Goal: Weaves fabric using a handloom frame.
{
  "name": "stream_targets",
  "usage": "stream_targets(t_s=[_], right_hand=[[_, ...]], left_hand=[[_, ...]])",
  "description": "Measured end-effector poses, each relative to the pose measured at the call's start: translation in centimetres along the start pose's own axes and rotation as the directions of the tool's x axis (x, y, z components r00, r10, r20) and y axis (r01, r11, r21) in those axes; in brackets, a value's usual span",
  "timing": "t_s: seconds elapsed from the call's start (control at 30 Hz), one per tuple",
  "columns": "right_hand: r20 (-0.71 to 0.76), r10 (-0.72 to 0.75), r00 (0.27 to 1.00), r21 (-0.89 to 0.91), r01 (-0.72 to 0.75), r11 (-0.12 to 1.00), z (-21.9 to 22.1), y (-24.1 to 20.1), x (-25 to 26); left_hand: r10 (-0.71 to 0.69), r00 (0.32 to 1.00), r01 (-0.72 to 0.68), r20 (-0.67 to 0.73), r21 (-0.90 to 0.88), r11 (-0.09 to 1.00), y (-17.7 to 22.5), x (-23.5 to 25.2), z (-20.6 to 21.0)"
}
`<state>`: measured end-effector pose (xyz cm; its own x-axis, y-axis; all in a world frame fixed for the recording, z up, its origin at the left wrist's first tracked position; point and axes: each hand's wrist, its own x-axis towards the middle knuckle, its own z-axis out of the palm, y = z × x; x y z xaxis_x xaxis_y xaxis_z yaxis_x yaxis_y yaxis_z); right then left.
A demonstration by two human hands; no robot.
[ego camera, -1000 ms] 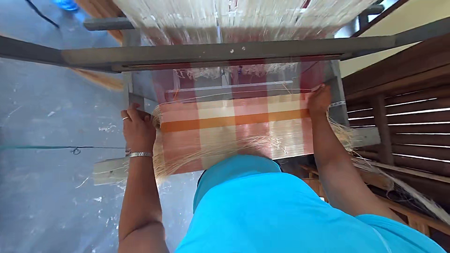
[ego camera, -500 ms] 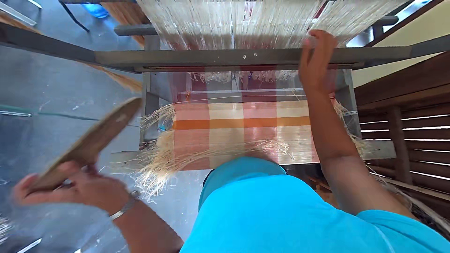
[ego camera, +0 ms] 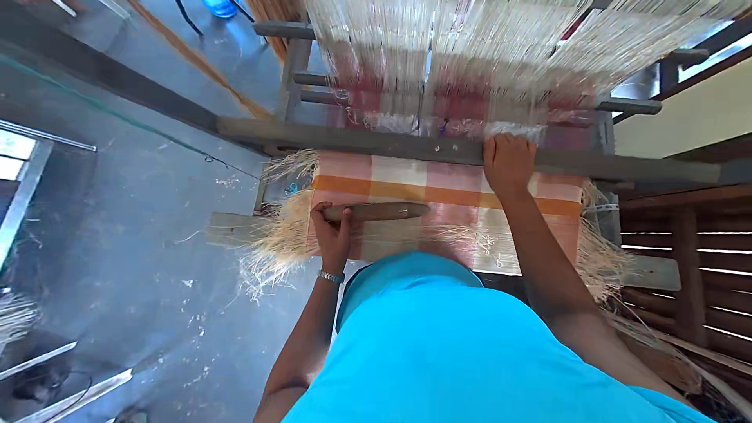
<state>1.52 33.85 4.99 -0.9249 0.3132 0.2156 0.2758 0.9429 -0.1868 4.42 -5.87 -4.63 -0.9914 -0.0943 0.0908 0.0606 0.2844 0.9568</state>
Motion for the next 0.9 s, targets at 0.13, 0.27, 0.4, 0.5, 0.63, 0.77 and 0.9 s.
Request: stream_targets(t_s=[0.13, 0.27, 0.4, 0.5, 0.63, 0.77, 0.9], right_hand=[[-0.081, -0.040, 0.996, -0.030, 0.037, 0.999, 1.1, 0.6, -0.6], [-0.083, -0.069, 0.994, -0.058, 0.065, 0.996, 1.2, 1.0, 0.9], [-0.014, -0.033, 0.999, -0.056, 0.032, 0.998, 0.9, 0.8, 1.4], [0.037, -0.017, 0.999, -0.035, 0.018, 0.999, 0.3, 0.4, 0.5], [0.133, 0.015, 0.991, -0.003, -0.015, 1.000, -0.8, -0.3, -1.2], [0.127, 0.033, 0.991, -0.024, -0.031, 0.999, -0.6, -0.4, -0.9], [0.107, 0.044, 0.993, -0.024, -0.042, 0.999, -0.3, -0.1, -0.9]], left_hand=[[0.139, 0.990, -0.141, 0.034, 0.397, 0.907, -1.1, -0.6, 0.4], [0.280, 0.960, -0.251, 0.026, 0.525, 0.813, -2.8, -1.2, 1.6], [0.307, 0.952, -0.241, -0.009, 0.595, 0.767, -3.0, -1.2, 2.1], [0.363, 0.931, -0.309, 0.038, 0.611, 0.728, -2.2, -1.6, 1.8], [0.421, 0.885, -0.441, 0.200, 0.655, 0.614, -2.1, -2.0, 1.8], [0.408, 0.876, -0.463, 0.255, 0.679, 0.569, -2.7, -1.5, 2.0], [0.398, 0.880, -0.459, 0.258, 0.675, 0.577, -2.9, -1.5, 2.2]])
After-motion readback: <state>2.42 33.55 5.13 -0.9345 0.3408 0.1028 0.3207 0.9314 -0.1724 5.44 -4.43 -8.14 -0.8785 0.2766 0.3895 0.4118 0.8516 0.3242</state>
